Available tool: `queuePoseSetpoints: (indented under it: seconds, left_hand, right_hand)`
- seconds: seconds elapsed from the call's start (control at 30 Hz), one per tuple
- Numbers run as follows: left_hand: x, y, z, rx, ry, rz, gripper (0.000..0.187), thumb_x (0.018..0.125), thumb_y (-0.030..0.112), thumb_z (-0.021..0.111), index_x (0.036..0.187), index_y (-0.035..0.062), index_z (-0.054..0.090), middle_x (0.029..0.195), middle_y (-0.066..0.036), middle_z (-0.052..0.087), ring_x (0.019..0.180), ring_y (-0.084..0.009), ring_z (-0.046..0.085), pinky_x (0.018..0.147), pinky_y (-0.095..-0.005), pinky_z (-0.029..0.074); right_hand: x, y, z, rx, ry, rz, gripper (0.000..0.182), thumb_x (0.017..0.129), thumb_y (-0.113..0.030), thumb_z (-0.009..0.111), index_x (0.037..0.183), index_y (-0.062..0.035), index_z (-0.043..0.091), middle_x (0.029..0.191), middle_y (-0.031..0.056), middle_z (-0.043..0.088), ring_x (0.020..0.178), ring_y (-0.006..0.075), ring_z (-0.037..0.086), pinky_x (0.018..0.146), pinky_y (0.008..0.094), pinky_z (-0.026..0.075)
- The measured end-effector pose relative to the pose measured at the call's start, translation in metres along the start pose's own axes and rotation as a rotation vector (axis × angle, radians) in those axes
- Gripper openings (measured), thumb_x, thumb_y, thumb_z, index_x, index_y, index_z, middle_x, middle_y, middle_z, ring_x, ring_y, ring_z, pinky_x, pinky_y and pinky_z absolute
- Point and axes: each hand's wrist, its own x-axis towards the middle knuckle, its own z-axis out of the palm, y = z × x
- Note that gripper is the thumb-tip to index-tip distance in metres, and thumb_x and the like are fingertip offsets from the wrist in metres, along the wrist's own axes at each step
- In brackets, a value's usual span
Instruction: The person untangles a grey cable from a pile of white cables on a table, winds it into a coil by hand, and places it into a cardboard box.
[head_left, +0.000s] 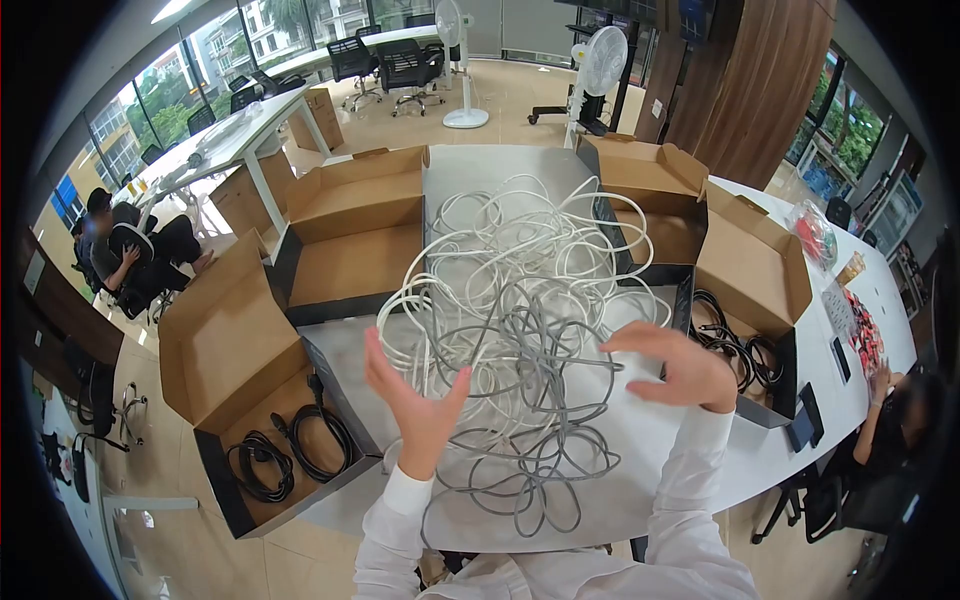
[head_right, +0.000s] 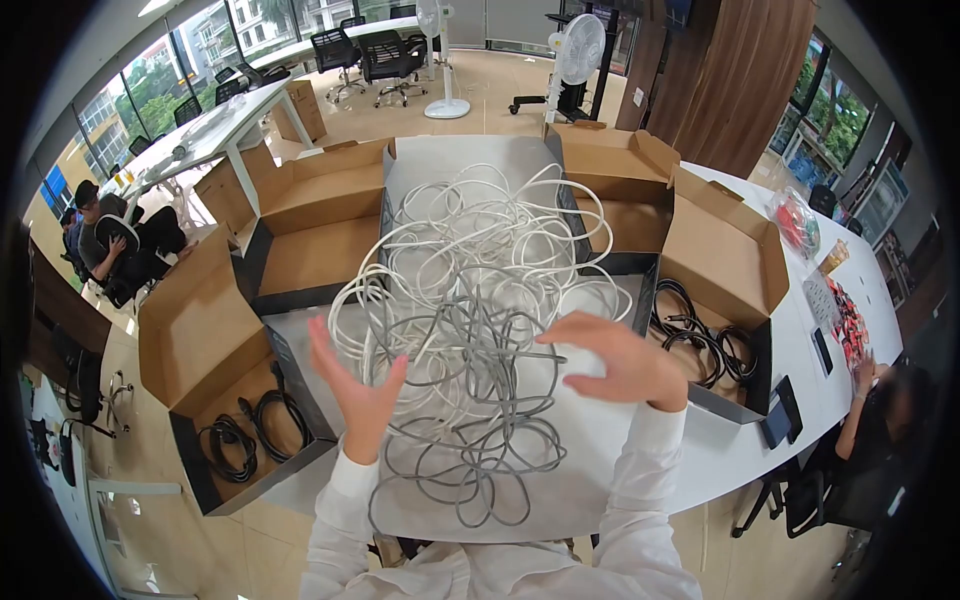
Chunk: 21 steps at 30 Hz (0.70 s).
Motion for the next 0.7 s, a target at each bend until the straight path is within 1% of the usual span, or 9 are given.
queuePoseSetpoints:
  seconds: [0.1, 0.2, 0.33, 0.4, 0.43, 0.47, 0.57, 0.67, 0.7]
  left_hand:
    - [-0.005, 0.018, -0.006, 0.422, 0.083, 0.488, 0.096, 0.074, 0.019, 0.080, 0.150, 0.0012, 0.024, 0.134, -0.021, 0.048, 0.120, -0.0341, 0.048, 0.100, -0.0439, 0.039]
    - [0.001, 0.040, 0.003, 0.069, -0.622, 0.238, 0.084, 0.074, 0.019, 0.079, 0.142, -0.0042, 0.036, 0.123, -0.025, 0.055, 0.111, -0.0383, 0.055, 0.094, -0.0438, 0.045]
    - [-0.005, 0.037, 0.035, 0.089, -0.968, 0.133, 0.059, 0.075, 0.018, 0.077, 0.124, -0.0039, 0.052, 0.117, -0.023, 0.059, 0.102, -0.0393, 0.060, 0.085, -0.0438, 0.050]
    - [-0.005, 0.037, 0.047, 0.092, -1.094, 0.144, 0.051, 0.075, 0.021, 0.076, 0.114, -0.0051, 0.057, 0.119, -0.021, 0.058, 0.102, -0.0378, 0.062, 0.082, -0.0454, 0.050]
    - [-0.009, 0.033, 0.052, 0.002, -1.051, 0.112, 0.048, 0.075, 0.018, 0.076, 0.113, -0.0045, 0.057, 0.118, -0.021, 0.058, 0.099, -0.0362, 0.062, 0.080, -0.0438, 0.050]
    - [-0.016, 0.025, 0.055, -0.086, -1.006, 0.076, 0.045, 0.075, 0.015, 0.076, 0.111, -0.0039, 0.057, 0.117, -0.021, 0.058, 0.096, -0.0346, 0.063, 0.078, -0.0422, 0.051]
    - [-0.028, 0.015, 0.060, -0.416, -0.844, -0.060, 0.032, 0.078, 0.007, 0.074, 0.103, -0.0009, 0.058, 0.104, -0.015, 0.061, 0.078, -0.0228, 0.061, 0.064, -0.0331, 0.048]
    - [-0.033, 0.003, 0.055, -0.555, -0.759, -0.302, 0.019, 0.083, 0.002, 0.071, 0.095, 0.0020, 0.057, 0.085, -0.004, 0.061, 0.060, -0.0082, 0.049, 0.052, -0.0235, 0.038]
    - [-0.031, -0.002, 0.053, -0.565, -0.744, -0.396, 0.016, 0.085, 0.000, 0.070, 0.093, 0.0028, 0.056, 0.079, 0.000, 0.060, 0.056, -0.0034, 0.043, 0.049, -0.0205, 0.033]
  right_hand:
    - [0.005, -0.012, 0.008, -0.039, 0.056, 0.134, 0.062, 0.073, 0.001, 0.065, 0.133, -0.0035, 0.054, 0.122, 0.0168, 0.057, 0.115, 0.0346, 0.053, 0.100, 0.0385, 0.042]
    - [0.014, -0.001, 0.020, -0.082, 0.163, 0.142, 0.071, 0.077, -0.006, 0.071, 0.142, -0.0032, 0.042, 0.136, 0.0189, 0.049, 0.122, 0.0334, 0.051, 0.104, 0.0387, 0.039]
    - [0.034, 0.027, 0.064, -0.341, 0.360, 0.165, 0.105, 0.073, -0.016, 0.082, 0.155, -0.0076, 0.016, 0.152, 0.0217, 0.033, 0.119, 0.0312, 0.055, 0.102, 0.0379, 0.043]
    - [0.039, 0.027, 0.075, -0.017, 0.297, 0.221, 0.116, 0.072, -0.022, 0.085, 0.156, -0.0101, 0.007, 0.150, 0.0242, 0.035, 0.112, 0.0307, 0.060, 0.094, 0.0362, 0.048]
    - [0.040, 0.024, 0.076, 0.147, 0.262, 0.249, 0.121, 0.071, -0.025, 0.087, 0.157, -0.0114, 0.002, 0.149, 0.0254, 0.036, 0.109, 0.0305, 0.062, 0.090, 0.0354, 0.050]
    - [0.038, 0.019, 0.070, 0.149, 0.184, 0.347, 0.116, 0.071, -0.022, 0.087, 0.157, -0.0138, 0.011, 0.131, 0.0204, 0.058, 0.091, 0.0250, 0.066, 0.076, 0.0317, 0.052]
    - [0.041, 0.013, 0.064, 0.143, 0.144, 0.429, 0.086, 0.074, -0.014, 0.083, 0.148, -0.0112, 0.040, 0.093, 0.0068, 0.066, 0.076, 0.0157, 0.059, 0.066, 0.0275, 0.047]
    - [0.034, 0.038, 0.061, 0.074, 0.345, 0.301, 0.049, 0.076, -0.005, 0.079, 0.124, -0.0077, 0.066, 0.073, -0.0024, 0.051, 0.065, 0.0080, 0.046, 0.058, 0.0241, 0.039]
    - [0.031, 0.034, 0.053, 0.127, 0.421, 0.339, 0.042, 0.077, -0.003, 0.077, 0.118, -0.0065, 0.068, 0.072, -0.0035, 0.047, 0.065, 0.0071, 0.044, 0.057, 0.0235, 0.037]
